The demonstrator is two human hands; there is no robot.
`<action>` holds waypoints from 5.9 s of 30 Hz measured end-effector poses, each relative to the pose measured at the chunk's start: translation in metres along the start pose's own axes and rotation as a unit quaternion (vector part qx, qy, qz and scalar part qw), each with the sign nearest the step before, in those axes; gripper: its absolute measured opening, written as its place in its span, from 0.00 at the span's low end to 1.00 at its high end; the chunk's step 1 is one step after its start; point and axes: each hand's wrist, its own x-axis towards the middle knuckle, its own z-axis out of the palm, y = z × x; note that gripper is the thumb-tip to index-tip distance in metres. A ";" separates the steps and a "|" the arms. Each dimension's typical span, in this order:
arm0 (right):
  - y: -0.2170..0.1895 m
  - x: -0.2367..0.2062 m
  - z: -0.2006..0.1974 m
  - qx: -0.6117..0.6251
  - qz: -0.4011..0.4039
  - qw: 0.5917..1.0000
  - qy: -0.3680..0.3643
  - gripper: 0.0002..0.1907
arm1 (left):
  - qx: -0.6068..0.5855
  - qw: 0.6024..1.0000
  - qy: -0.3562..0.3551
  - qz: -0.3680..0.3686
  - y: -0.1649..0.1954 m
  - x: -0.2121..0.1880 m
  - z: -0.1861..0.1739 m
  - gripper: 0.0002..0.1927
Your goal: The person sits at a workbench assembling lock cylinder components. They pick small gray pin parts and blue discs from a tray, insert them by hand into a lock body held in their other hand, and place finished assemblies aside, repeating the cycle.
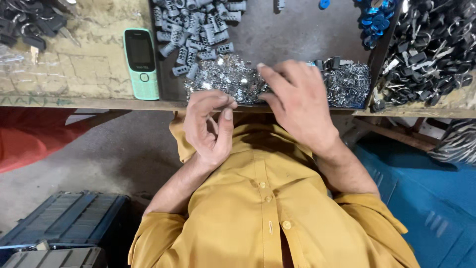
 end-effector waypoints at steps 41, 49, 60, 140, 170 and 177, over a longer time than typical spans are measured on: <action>0.056 -0.051 0.008 0.121 0.143 0.942 0.280 0.08 | 0.347 0.819 -0.415 0.192 -0.011 0.072 0.022 0.09; 0.059 -0.052 0.007 0.134 0.149 0.939 0.281 0.06 | 0.375 0.810 -0.403 0.201 -0.015 0.073 0.029 0.11; 0.063 -0.054 0.009 0.127 0.147 0.938 0.286 0.06 | 0.362 0.819 -0.407 0.182 -0.014 0.076 0.038 0.14; 0.020 -0.079 -0.015 0.252 0.198 0.917 0.238 0.03 | 0.140 0.955 -0.250 0.071 -0.001 0.042 0.049 0.11; 0.069 -0.020 -0.045 -0.033 0.063 0.991 0.112 0.18 | -0.134 0.932 -0.256 -0.216 0.000 0.021 0.020 0.06; 0.006 -0.047 -0.012 0.223 -0.009 0.972 0.078 0.15 | -0.219 0.887 -0.273 -0.301 -0.005 0.025 0.024 0.03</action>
